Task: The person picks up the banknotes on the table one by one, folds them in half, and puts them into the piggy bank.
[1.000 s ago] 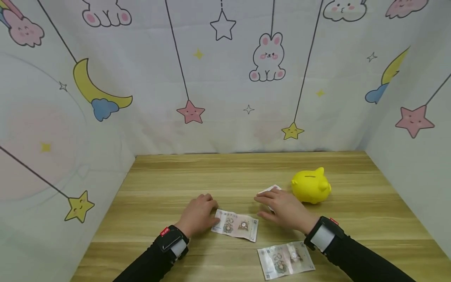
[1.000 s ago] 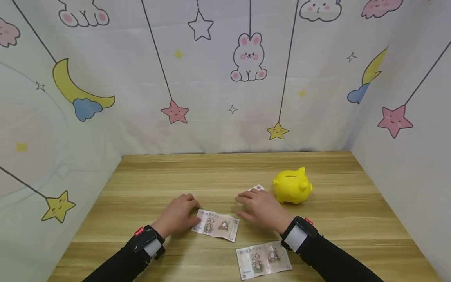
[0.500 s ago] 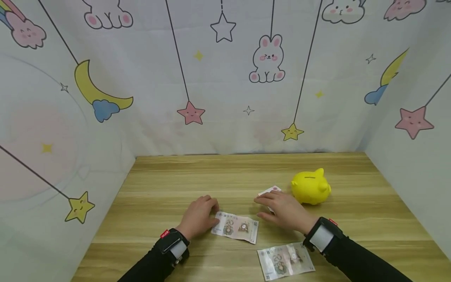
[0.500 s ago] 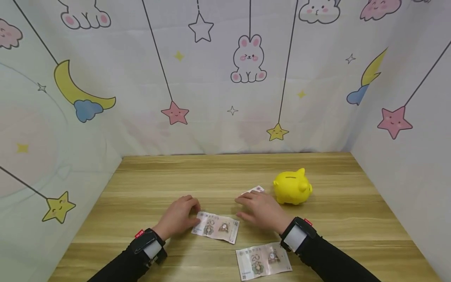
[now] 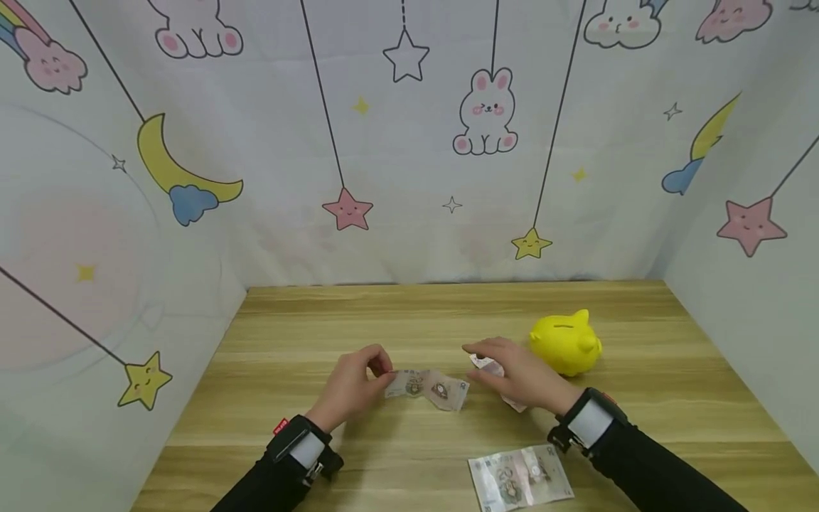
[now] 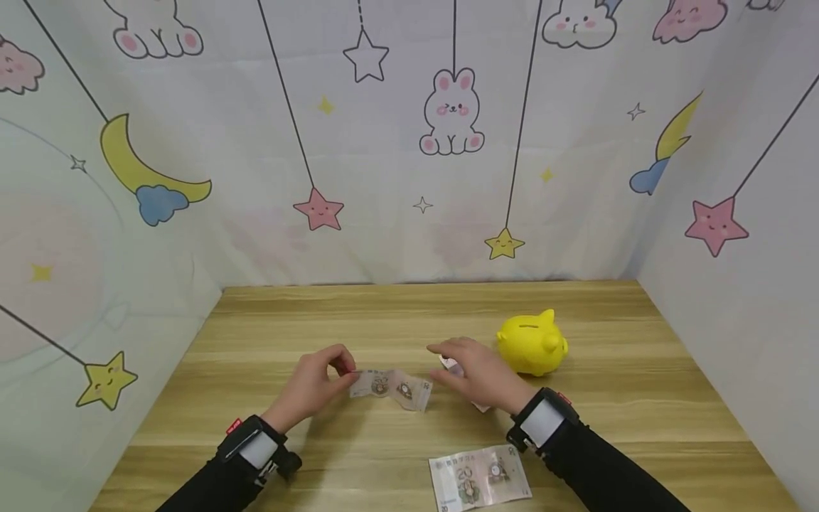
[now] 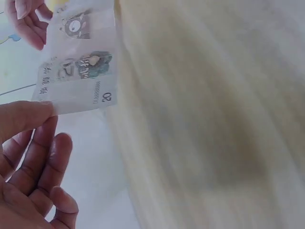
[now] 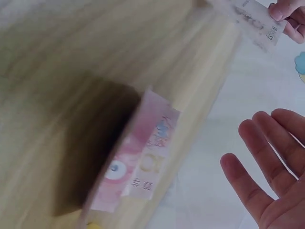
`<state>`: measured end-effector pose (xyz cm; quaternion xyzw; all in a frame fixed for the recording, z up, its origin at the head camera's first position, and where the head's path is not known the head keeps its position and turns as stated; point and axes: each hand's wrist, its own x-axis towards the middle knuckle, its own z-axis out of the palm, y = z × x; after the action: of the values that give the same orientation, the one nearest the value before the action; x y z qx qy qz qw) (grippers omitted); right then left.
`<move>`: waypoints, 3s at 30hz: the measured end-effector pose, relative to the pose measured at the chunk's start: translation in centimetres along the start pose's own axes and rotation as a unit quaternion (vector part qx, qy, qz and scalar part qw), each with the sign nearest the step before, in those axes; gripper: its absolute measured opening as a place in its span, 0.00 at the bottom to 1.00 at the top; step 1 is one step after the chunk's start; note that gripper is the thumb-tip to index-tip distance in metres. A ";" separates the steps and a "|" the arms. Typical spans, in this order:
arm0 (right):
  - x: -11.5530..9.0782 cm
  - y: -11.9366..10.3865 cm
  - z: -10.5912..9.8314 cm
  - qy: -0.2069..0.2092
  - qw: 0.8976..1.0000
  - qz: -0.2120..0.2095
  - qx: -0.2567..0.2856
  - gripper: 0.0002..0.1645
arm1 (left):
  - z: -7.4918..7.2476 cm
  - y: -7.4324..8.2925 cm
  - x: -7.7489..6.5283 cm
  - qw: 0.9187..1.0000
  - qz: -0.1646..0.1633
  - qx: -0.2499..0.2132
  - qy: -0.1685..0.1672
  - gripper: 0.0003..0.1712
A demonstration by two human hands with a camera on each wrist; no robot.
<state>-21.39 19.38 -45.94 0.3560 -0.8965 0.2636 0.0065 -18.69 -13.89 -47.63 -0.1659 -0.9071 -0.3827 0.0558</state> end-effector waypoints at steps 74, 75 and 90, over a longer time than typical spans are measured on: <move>2.3 -0.3 -4.4 0.202 0.973 -0.003 0.115 0.06 | 1.6 2.2 3.7 0.947 -0.032 -0.291 0.132 0.08; 2.3 -0.2 -4.4 0.204 0.972 0.001 0.120 0.05 | 1.6 2.4 3.7 0.947 -0.025 -0.288 0.140 0.08; 2.8 -0.4 -3.2 0.215 0.967 0.009 0.136 0.04 | 2.2 3.4 3.5 0.929 0.175 -0.013 0.327 0.07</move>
<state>-23.80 18.91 -42.49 0.2802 -0.8328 0.4537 0.1486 -20.72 -9.18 -46.05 -0.1883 -0.7905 -0.4114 0.4128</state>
